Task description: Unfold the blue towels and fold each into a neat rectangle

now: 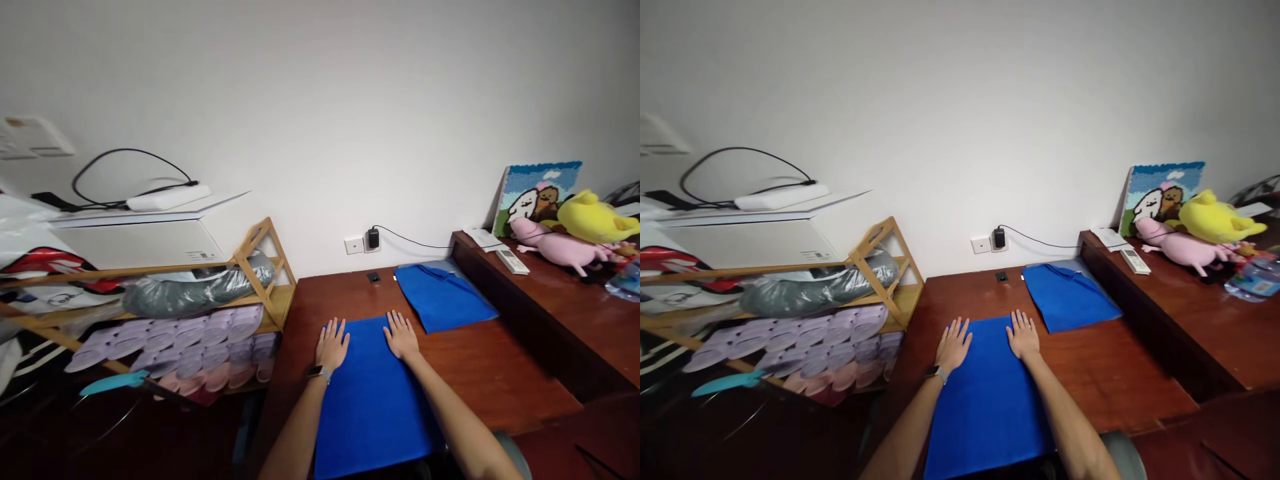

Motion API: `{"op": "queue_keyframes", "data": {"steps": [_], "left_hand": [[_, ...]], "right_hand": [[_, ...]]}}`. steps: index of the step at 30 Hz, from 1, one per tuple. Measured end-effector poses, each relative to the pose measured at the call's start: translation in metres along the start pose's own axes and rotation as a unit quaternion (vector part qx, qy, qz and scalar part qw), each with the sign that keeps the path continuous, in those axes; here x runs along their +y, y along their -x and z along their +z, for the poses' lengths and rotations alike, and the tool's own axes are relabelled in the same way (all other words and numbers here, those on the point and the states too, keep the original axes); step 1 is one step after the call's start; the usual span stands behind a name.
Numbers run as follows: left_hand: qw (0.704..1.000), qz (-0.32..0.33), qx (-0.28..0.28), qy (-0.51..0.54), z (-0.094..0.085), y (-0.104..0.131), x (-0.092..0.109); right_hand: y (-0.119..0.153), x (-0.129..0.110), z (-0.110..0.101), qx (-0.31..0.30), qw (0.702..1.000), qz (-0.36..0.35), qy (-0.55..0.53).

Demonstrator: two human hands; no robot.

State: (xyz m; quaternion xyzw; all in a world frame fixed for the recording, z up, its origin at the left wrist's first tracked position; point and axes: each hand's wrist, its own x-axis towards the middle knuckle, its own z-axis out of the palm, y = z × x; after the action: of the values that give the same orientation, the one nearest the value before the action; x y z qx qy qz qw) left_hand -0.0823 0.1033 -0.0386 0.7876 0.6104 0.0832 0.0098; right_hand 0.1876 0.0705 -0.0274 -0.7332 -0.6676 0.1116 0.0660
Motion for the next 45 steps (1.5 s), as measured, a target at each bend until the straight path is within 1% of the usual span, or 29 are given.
{"op": "queue_keyframes", "data": {"steps": [1,3,5,6,8,10,12,13,16,18,19,20,22,24,25,27,28,29,30,32,35,36,37,38,39,41,43,44,45], "left_hand": [[1.0,0.008,0.002,0.001,-0.003,0.0,0.001],[0.999,0.031,0.033,0.003,-0.003,0.006,0.01],[0.995,0.062,0.077,0.009,0.004,0.019,0.027],[0.993,0.078,0.089,0.012,0.01,0.027,0.036],[0.991,0.098,0.086,0.016,0.022,0.042,0.051],[0.993,0.098,0.069,0.018,0.03,0.053,0.056],[0.995,0.082,0.051,0.015,0.026,0.054,0.046],[0.997,0.07,0.041,0.012,0.021,0.052,0.037],[1.0,0.015,0.018,-0.007,-0.002,0.042,-0.003],[0.999,-0.005,0.038,-0.016,-0.016,0.043,-0.022],[0.998,-0.002,0.06,-0.017,-0.02,0.047,-0.026],[0.996,0.012,0.083,-0.015,-0.022,0.055,-0.024],[0.992,0.072,0.106,-0.004,-0.019,0.078,-0.005],[0.988,0.134,0.082,0.009,-0.01,0.105,0.024],[0.987,0.149,0.061,0.013,-0.005,0.118,0.038],[0.99,0.136,0.027,0.014,0.003,0.138,0.056],[0.993,0.114,0.018,0.012,0.004,0.145,0.057],[0.996,0.091,0.014,0.007,0.005,0.149,0.054],[0.997,0.07,0.012,0.002,0.003,0.151,0.046],[0.999,0.031,0.013,-0.012,-0.004,0.152,0.02],[0.999,-0.02,0.02,-0.039,-0.022,0.148,-0.019],[0.998,-0.028,0.03,-0.049,-0.028,0.147,-0.025],[0.997,-0.029,0.047,-0.056,-0.034,0.146,-0.027],[0.996,-0.02,0.068,-0.056,-0.038,0.146,-0.024],[0.995,-0.002,0.09,-0.05,-0.04,0.147,-0.015],[0.992,0.058,0.111,-0.022,-0.037,0.152,0.013],[0.989,0.122,0.085,0.005,-0.026,0.161,0.045],[0.988,0.141,0.065,0.012,-0.018,0.166,0.058],[0.988,0.145,0.048,0.015,-0.011,0.172,0.067]], "right_hand": [[0.0,-0.002,-0.001,0.001,1.0,0.005,0.0],[0.006,-0.014,0.001,0.021,1.0,0.007,-0.001],[0.018,-0.031,0.011,0.057,0.998,-0.02,-0.007],[0.025,-0.04,0.018,0.071,0.996,-0.042,-0.013],[0.039,-0.055,0.031,0.075,0.993,-0.085,-0.024],[0.049,-0.061,0.037,0.058,0.993,-0.099,-0.033],[0.053,-0.056,0.03,0.04,0.995,-0.081,-0.033],[0.053,-0.05,0.022,0.032,0.997,-0.064,-0.029],[0.052,-0.027,-0.006,0.001,1.0,-0.006,-0.022],[0.058,-0.017,-0.018,-0.001,0.999,0.007,-0.033],[0.064,-0.017,-0.019,0.013,0.999,-0.004,-0.042],[0.073,-0.02,-0.017,0.035,0.998,-0.025,-0.051],[0.094,-0.033,-0.004,0.073,0.992,-0.079,-0.064],[0.116,-0.051,0.014,0.068,0.989,-0.113,-0.072],[0.126,-0.059,0.023,0.055,0.989,-0.12,-0.074],[0.138,-0.066,0.035,0.032,0.989,-0.122,-0.073],[0.141,-0.065,0.037,0.028,0.99,-0.121,-0.071],[0.141,-0.06,0.036,0.027,0.99,-0.117,-0.067],[0.14,-0.052,0.032,0.026,0.992,-0.11,-0.061],[0.133,-0.031,0.018,0.022,0.995,-0.082,-0.047],[0.127,-0.006,-0.008,0.012,0.999,-0.027,-0.036],[0.128,-0.003,-0.013,0.014,0.999,-0.014,-0.037],[0.131,-0.004,-0.016,0.021,0.999,-0.007,-0.038],[0.135,-0.008,-0.016,0.034,0.999,-0.006,-0.04],[0.142,-0.016,-0.012,0.05,0.998,-0.012,-0.043],[0.157,-0.036,0.002,0.075,0.995,-0.034,-0.052],[0.173,-0.056,0.022,0.072,0.994,-0.054,-0.061],[0.18,-0.062,0.03,0.063,0.994,-0.059,-0.064],[0.185,-0.065,0.037,0.053,0.994,-0.063,-0.068]]}}
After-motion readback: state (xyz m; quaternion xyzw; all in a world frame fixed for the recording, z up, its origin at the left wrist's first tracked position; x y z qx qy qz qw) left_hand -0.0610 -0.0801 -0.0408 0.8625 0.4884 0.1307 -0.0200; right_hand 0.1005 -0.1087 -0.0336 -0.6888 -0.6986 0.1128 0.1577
